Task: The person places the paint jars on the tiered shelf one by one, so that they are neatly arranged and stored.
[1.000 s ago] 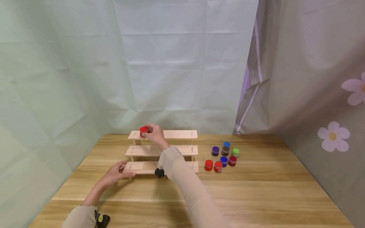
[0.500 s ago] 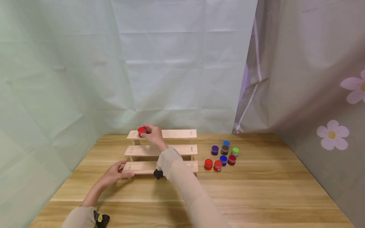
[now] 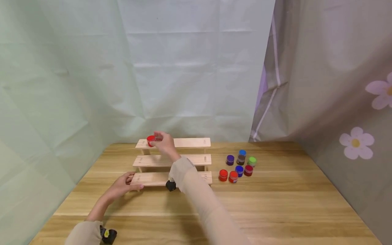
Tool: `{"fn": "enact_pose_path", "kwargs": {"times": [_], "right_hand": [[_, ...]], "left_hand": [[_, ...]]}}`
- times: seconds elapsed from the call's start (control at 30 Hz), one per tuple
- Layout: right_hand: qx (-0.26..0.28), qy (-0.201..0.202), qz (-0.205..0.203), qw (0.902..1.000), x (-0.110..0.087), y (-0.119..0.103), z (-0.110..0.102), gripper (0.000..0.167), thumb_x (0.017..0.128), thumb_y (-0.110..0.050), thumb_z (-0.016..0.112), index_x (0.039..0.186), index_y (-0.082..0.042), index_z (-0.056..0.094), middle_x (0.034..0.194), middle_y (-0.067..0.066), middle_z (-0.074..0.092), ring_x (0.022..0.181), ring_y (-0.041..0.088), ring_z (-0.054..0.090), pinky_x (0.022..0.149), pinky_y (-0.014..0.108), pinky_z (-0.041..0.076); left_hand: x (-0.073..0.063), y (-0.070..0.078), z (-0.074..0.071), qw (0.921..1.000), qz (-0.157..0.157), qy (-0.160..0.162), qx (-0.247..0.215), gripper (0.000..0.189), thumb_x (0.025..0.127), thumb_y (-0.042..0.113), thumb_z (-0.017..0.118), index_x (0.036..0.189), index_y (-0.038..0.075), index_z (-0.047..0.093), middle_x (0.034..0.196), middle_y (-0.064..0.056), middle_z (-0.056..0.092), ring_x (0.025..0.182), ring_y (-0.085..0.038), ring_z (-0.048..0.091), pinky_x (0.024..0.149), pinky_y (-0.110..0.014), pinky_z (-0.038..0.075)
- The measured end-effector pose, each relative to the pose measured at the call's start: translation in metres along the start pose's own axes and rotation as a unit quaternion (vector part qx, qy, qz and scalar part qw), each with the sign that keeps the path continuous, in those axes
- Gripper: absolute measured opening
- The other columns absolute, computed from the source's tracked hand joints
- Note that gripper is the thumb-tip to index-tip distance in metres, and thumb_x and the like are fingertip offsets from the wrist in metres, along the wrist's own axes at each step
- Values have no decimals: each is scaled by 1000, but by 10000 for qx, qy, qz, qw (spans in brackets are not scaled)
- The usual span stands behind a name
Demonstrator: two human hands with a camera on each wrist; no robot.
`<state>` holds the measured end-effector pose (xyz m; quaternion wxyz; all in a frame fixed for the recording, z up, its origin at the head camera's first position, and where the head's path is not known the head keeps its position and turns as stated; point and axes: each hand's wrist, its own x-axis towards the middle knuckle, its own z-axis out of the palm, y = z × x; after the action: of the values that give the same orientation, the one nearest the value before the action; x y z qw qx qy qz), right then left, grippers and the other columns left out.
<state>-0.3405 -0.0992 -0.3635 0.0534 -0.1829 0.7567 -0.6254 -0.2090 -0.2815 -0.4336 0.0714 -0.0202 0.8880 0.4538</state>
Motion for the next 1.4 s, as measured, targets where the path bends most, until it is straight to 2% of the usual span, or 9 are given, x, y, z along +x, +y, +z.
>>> {"fn": "enact_pose_path", "kwargs": {"times": [0.1,0.33,0.63,0.8,0.93,1.03,1.2,1.4], "right_hand": [[61,81,-12,9999,-2,-3,-5,49,88,-16,72,135,-15,56,130,4,63,118,22,60,90,31,55],[8,200,-340,9992,-9,-16,-24,48,90,-21,71,134,-14,55,130,5,61,119,23,57,86,30,55],[18,372,-752,9965,-14,-41,-55,43,91,-19,69,131,-10,57,120,14,60,113,26,58,90,32,52],[29,261,-936,9953,-23,-51,-69,43,92,-19,69,132,-10,56,122,14,60,115,27,57,92,33,51],[53,223,-1036,9944,-30,-51,-84,44,92,-18,68,133,-10,55,127,18,59,117,29,56,96,37,49],[44,226,-1035,9944,-36,-50,-96,44,92,-19,68,133,-12,55,126,16,60,117,28,57,98,39,49],[-37,200,-1088,9939,-51,-45,-116,41,93,-18,66,132,-11,55,123,14,61,115,27,58,96,36,50],[12,356,-1078,9935,-64,-37,-137,41,94,-14,64,132,-7,55,123,20,61,112,26,59,94,31,49]], "left_hand": [[0,0,0,10000,25,-27,-25,93,86,34,74,146,-14,22,142,-41,41,128,-46,50,104,-53,45],[1,-3,-1,10000,-23,-32,-84,92,85,33,74,147,-12,22,142,-39,42,130,-45,49,105,-52,44],[6,2,-6,9998,127,-151,-68,92,87,30,73,146,-16,20,142,-40,42,128,-45,51,105,-52,44],[6,1,-7,9998,112,-168,-2,93,86,31,73,146,-16,20,142,-40,42,128,-44,51,105,-52,44],[7,0,-6,9997,128,-203,-35,93,87,32,73,146,-16,20,142,-40,42,127,-44,51,104,-51,45],[8,0,-3,9996,147,-234,-105,93,87,31,73,147,-16,19,142,-39,42,126,-44,52,104,-51,45],[9,1,-3,9994,190,-265,-117,92,88,29,72,146,-16,18,140,-40,44,124,-43,54,102,-50,46],[8,2,-7,9995,183,-260,-55,91,89,29,71,146,-17,18,140,-40,43,124,-43,54,101,-49,47]]}}
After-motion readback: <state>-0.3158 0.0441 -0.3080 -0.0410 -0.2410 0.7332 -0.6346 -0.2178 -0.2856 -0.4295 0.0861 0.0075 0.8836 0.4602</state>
